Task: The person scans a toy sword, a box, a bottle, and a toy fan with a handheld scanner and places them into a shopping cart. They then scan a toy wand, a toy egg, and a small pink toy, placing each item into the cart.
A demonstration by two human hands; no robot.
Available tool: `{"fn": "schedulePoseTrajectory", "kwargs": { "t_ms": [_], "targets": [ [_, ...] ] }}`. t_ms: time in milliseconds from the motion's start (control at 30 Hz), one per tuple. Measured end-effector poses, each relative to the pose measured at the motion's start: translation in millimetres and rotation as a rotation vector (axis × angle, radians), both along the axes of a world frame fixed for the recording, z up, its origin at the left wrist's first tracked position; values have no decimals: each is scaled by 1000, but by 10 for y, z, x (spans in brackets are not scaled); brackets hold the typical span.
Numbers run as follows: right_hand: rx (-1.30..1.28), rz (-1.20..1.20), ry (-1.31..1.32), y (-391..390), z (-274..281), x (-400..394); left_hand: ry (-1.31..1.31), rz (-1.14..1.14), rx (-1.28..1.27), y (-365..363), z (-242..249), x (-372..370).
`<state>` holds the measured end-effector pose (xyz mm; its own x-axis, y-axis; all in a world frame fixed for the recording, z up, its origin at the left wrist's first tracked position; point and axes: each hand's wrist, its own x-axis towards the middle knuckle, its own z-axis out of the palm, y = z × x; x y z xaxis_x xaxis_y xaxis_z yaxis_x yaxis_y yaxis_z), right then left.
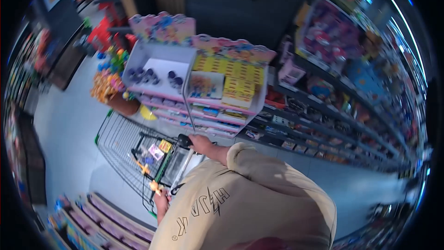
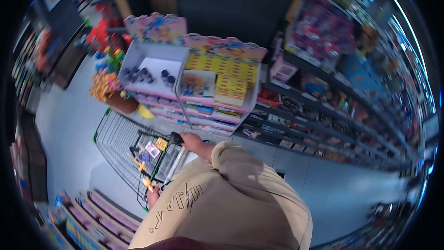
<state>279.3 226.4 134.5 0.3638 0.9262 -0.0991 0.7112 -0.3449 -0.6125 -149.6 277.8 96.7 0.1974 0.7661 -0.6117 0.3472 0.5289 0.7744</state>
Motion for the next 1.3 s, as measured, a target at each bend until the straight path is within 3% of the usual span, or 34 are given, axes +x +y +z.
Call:
{"fn": "schedulePoseTrajectory", "kwargs": {
  "t_ms": [67, 133, 200, 333, 433, 533, 600, 667, 700, 767, 800, 833, 867, 933, 1000, 1033, 1133, 1167, 1200, 1233, 1300],
  "targets": [
    [116, 41, 23, -226, -89, 128, -65, -42, 8, 45, -177, -42],
    [90, 74, 47, -547, 14, 281, -120, -53, 21, 133, -746, -257],
    [38, 24, 37, -936, -23, 423, -41, -128, 92, 207, -832, -285],
    [-51, -162, -9, -2023, -305, 685, -74, -7, 27, 324, -998, -135],
    [-104, -405, 29, -2965, -396, 753, 130, -130, 475, 451, -831, 320],
    [-153, -722, 90, -3939, -476, 682, 141, -220, 924, 368, -191, 1141],
    [-142, -900, 140, -4667, -673, 562, -33, -326, 553, 128, 665, 1859],
    [-120, -1017, 23, -5393, -938, 362, -205, -450, 396, -319, 1422, 2605],
    [130, -1010, -90, -5787, -1107, 166, -309, -522, 438, -517, 1561, 2980],
    [-277, -1205, 89, -6454, -1141, -5, -476, -660, 517, -1014, 1892, 3704],
    [-349, -1217, 188, -6753, -946, -53, -541, -728, 558, -1329, 2140, 4084],
    [-379, -1297, 186, -6985, -740, -150, -616, -799, 587, -1686, 2450, 4433],
    [-296, -1224, 204, -7463, -1117, -247, -684, -870, 615, -2046, 2771, 4736],
    [-262, -1260, 202, -7860, -595, -357, -796, -941, 726, -2655, 3282, 5339],
    [-408, -1452, 217, -8308, -825, -407, -993, -984, 805, -3245, 3902, 5817],
    [-337, -1496, 130, -8681, -970, -434, -953, -1020, 990, -3580, 4357, 6185],
    [-96, -1550, 7, -9166, -1560, -583, -1484, -1054, 734, -4245, 5317, 6755],
    [-135, -1598, 38, -9167, -1557, -515, -1545, -1087, 759, -4402, 5610, 6937],
    [-175, -1646, 72, -9101, -1563, -469, -1484, -1074, 1025, -4524, 5853, 7091],
    [-104, -1637, 64, -9098, -1691, -445, -1389, -1033, 1100, -4683, 6087, 7243],
    [70, -1642, 111, -9025, -2043, -375, -1656, -1092, 1040, -4981, 6345, 7667]
  ]
}}
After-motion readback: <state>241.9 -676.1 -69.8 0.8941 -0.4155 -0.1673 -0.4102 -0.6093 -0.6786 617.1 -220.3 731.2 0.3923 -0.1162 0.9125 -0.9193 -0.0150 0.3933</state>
